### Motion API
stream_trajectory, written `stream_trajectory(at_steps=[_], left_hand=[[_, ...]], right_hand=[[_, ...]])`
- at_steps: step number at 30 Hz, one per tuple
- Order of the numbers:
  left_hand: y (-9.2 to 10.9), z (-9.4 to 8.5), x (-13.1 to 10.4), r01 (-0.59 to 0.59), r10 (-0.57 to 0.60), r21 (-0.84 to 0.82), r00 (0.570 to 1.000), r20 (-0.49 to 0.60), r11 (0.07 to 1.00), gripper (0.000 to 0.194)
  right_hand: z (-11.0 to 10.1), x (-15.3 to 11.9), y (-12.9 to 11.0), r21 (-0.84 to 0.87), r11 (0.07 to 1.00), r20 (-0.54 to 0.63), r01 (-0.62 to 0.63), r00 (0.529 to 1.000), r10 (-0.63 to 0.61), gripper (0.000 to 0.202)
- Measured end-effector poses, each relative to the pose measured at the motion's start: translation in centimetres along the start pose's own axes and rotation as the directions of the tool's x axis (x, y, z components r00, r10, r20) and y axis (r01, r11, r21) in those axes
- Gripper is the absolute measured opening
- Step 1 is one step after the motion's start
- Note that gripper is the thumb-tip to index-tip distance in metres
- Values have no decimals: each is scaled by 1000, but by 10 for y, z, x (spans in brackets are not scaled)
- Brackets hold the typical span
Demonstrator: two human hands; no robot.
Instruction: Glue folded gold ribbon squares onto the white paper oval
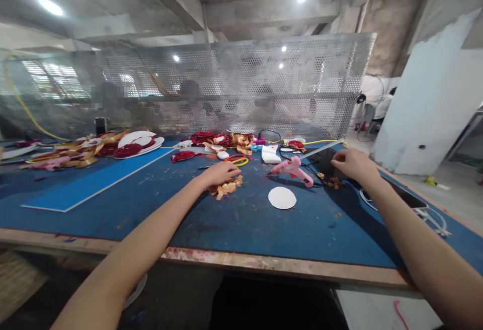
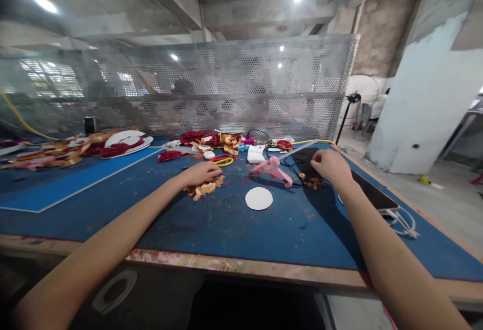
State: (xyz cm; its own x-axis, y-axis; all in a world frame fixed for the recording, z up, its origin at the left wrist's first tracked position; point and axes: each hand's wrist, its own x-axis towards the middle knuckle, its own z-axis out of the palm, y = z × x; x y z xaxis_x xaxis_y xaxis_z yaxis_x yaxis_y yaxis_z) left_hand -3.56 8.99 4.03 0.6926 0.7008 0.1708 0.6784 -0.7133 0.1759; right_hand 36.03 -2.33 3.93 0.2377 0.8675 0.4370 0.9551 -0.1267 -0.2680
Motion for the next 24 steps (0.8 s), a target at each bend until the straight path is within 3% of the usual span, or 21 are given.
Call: stream_trajectory(at_steps=[5, 11, 14, 17, 19, 22, 24], left_hand=[[4, -3, 0, 3, -12, 175, 999, 48, 985, 40], [10, -2, 0, 23, -36, 281, 999, 41, 959, 39], [13, -3, 1, 25, -27, 292, 1000, 2, 956, 41], [18, -5, 2, -3, 21, 311, 998, -57, 950, 40], [27, -6, 2, -45, 82, 321, 991, -102, 946, 37], [54, -8, -1, -126, 170, 227, 968, -183, 966, 34], [82, -7, -2, -202, 210, 62, 965, -158, 977, 31]], right_hand=[[-7, 2, -9, 443, 896, 151, -33, 988, -38, 23], [-15, -1, -15, 562, 818, 257, -121, 966, -34, 19], [-19, -3, -16, 599, 770, 365, -220, 931, -18, 19], [-27, -6, -17, 613, 724, 511, -316, 858, -58, 23], [-33, -10, -18, 624, 710, 591, -325, 791, -158, 25], [-41, -15, -23, 671, 696, 635, -255, 682, -362, 27], [-44, -19, -29, 720, 661, 624, -211, 614, -484, 27]])
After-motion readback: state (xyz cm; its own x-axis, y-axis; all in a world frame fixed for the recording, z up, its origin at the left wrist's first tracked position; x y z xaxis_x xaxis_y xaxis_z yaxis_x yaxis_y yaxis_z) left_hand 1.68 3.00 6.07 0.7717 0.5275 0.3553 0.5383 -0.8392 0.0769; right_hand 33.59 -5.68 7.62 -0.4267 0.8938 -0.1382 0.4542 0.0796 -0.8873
